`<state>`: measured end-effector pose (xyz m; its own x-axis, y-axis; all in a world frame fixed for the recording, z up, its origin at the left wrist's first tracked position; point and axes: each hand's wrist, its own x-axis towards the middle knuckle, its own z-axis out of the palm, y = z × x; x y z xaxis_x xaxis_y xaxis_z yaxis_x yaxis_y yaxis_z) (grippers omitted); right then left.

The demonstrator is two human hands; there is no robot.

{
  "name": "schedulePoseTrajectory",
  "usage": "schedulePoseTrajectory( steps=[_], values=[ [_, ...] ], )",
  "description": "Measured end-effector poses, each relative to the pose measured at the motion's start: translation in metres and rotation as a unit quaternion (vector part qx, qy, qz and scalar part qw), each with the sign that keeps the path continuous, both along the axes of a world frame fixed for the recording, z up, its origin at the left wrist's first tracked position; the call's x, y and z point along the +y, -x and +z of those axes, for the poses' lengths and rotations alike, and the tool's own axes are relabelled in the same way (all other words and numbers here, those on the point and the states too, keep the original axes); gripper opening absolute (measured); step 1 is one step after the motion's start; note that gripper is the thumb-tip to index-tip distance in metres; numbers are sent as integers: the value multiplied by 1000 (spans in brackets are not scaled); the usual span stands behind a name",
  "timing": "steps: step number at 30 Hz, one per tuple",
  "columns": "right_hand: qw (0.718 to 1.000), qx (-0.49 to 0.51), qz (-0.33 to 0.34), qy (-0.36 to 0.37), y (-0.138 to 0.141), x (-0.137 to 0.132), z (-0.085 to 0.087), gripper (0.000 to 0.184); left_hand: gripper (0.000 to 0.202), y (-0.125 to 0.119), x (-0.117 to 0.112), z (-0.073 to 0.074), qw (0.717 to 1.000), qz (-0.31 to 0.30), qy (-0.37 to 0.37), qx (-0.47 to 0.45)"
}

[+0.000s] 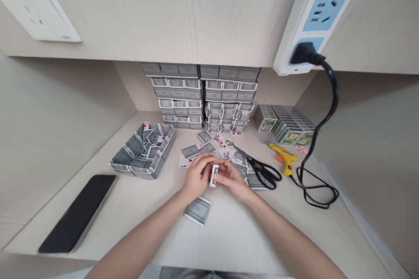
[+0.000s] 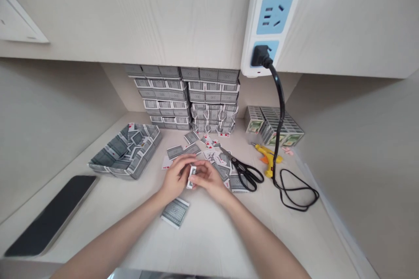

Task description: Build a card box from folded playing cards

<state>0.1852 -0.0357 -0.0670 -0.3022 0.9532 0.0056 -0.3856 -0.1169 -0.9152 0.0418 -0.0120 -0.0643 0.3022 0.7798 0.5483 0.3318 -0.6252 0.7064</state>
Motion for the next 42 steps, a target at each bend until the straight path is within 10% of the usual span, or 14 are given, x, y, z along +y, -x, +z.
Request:
schedulePoseTrajectory(
  steps=[12, 22, 31, 42],
  values=[
    [998, 25, 25, 57, -4, 3, 4, 36, 23, 7, 2, 3, 995, 19, -95, 26],
    [990, 73, -103, 57, -18, 15, -1, 21, 11, 18, 19, -6, 984, 171, 40, -9],
    [993, 88, -27, 72, -20, 13, 0, 37, 14, 18, 21, -6, 973, 215, 67, -42],
    [994, 67, -77, 39, -17, 15, 3, 31, 17, 7, 1, 2, 1000, -4, 26, 17]
  ],
)
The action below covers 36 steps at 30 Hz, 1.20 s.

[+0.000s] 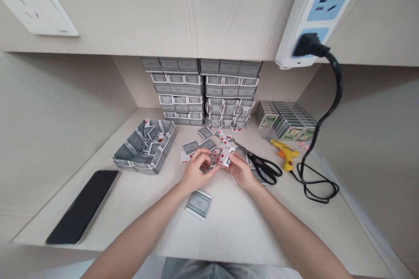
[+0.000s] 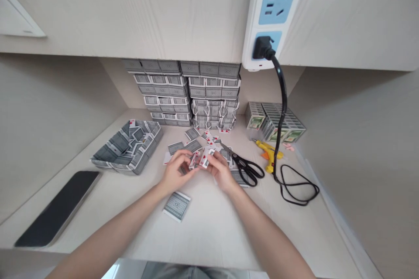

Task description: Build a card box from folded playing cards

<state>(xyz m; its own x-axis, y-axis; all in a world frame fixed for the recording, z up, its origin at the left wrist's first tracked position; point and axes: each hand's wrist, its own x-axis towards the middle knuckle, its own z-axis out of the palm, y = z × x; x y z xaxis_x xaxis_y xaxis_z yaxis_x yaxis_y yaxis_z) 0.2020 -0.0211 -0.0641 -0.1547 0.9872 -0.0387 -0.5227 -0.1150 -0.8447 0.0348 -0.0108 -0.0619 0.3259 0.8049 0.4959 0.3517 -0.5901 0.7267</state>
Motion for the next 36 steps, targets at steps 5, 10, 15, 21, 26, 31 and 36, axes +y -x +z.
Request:
schedulePoseTrajectory(
  steps=[5, 10, 15, 21, 26, 31, 36],
  values=[
    [999, -33, 13, -19, 1, -2, -3, 31, 17, 1, -3, 1, 997, -52, 15, 52],
    [990, -135, -30, -39, 1, 0, -6, 31, 19, 2, -2, -2, 997, -27, 5, 66],
    [973, -223, -30, -53, 3, 0, -7, 34, 15, 1, -5, -2, 997, -32, -8, 69],
    [970, -236, -20, -59, 6, -2, -7, 36, 11, 0, -5, -2, 997, -33, -23, 70],
    [969, -241, -2, -54, 6, -2, -5, 36, 14, -1, -6, -2, 996, -29, -30, 82],
    [973, -224, 8, -51, 4, -3, -4, 33, 24, -2, -9, 1, 998, -28, -24, 60],
    [990, -131, 56, -4, 6, -6, -3, 34, 25, -4, -10, 3, 999, -39, -2, 28]
  ],
)
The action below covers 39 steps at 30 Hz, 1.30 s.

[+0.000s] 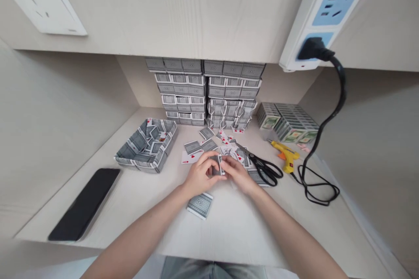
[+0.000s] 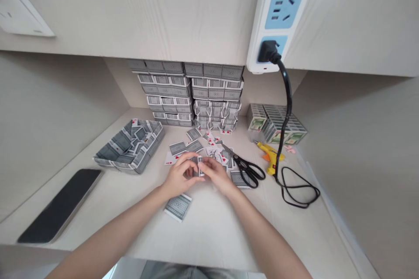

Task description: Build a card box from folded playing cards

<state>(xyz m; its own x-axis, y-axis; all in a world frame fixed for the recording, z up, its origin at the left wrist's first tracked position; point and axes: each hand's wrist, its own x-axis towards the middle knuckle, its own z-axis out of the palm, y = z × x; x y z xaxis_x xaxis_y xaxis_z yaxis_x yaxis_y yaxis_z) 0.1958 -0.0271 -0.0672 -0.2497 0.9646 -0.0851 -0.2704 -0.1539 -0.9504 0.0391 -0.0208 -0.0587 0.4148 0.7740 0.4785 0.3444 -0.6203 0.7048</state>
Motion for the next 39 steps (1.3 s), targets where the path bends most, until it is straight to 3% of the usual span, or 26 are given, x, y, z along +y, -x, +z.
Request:
schedulePoseTrajectory(
  steps=[3, 8, 15, 23, 25, 29, 34, 39],
  values=[
    [995, 74, 38, 47, 3, -3, 2, 33, 21, 0, -1, -1, 1000, -5, 7, 0],
    [988, 129, 42, 77, 6, -7, 7, 31, 15, -1, -3, -2, 1000, -14, 7, 2],
    [981, 167, 61, 82, 7, -7, 9, 19, 16, -3, -5, -2, 1000, -13, 1, -6],
    [985, 154, 31, 76, 5, -5, 6, 19, 17, -3, -4, -3, 999, -28, -17, -22],
    [985, 151, 22, 78, 4, -4, 5, 21, 23, -4, -3, -4, 999, -31, -3, -42],
    [987, 140, 27, 75, 3, -3, 6, 25, 58, -4, -2, -3, 997, -12, 31, -62],
    [988, 128, 54, 59, 0, -4, 8, 22, 57, -3, -3, 1, 999, -17, 34, -31],
    [986, 136, 57, 72, 0, -4, 8, 18, 58, -4, -2, -3, 999, -31, 16, -33]
  ],
)
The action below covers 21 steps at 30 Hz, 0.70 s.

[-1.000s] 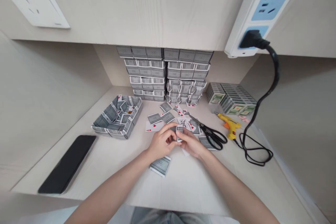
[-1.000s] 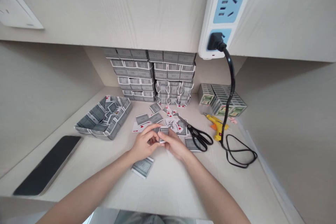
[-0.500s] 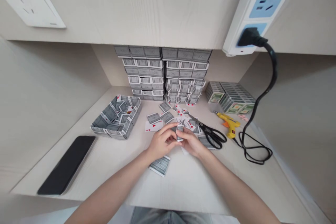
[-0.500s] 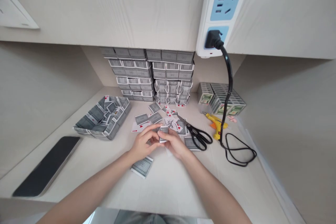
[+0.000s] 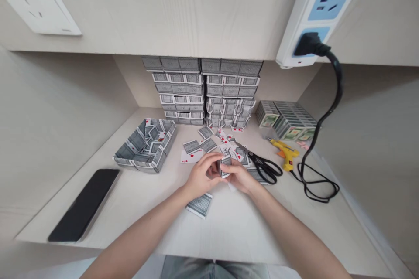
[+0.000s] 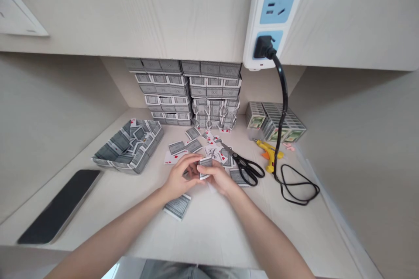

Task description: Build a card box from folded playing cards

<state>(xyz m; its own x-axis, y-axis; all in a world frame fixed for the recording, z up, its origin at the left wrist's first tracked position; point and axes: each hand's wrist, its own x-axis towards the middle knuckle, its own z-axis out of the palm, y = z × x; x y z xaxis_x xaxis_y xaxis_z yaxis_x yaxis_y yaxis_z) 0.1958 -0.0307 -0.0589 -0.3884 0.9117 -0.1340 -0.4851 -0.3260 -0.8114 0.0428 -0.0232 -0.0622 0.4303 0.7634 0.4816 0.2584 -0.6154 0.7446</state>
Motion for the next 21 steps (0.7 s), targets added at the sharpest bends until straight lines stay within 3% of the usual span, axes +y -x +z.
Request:
schedulePoseTrajectory(
  steps=[6, 14, 17, 21],
  values=[
    [1000, -11, -27, -3, 1, 0, 0, 18, 60, 0, 0, -1, 1000, -9, -28, 0],
    [988, -96, -97, -65, -1, 1, 1, 36, 65, -1, 2, 1, 995, 28, 55, -78],
    [963, -187, -152, -120, -5, 3, -2, 47, 57, 0, 5, 0, 978, 10, 159, -131],
    [886, -316, -205, -270, -6, 3, -4, 58, 49, 2, 11, 2, 916, -48, 357, -177]
  ],
)
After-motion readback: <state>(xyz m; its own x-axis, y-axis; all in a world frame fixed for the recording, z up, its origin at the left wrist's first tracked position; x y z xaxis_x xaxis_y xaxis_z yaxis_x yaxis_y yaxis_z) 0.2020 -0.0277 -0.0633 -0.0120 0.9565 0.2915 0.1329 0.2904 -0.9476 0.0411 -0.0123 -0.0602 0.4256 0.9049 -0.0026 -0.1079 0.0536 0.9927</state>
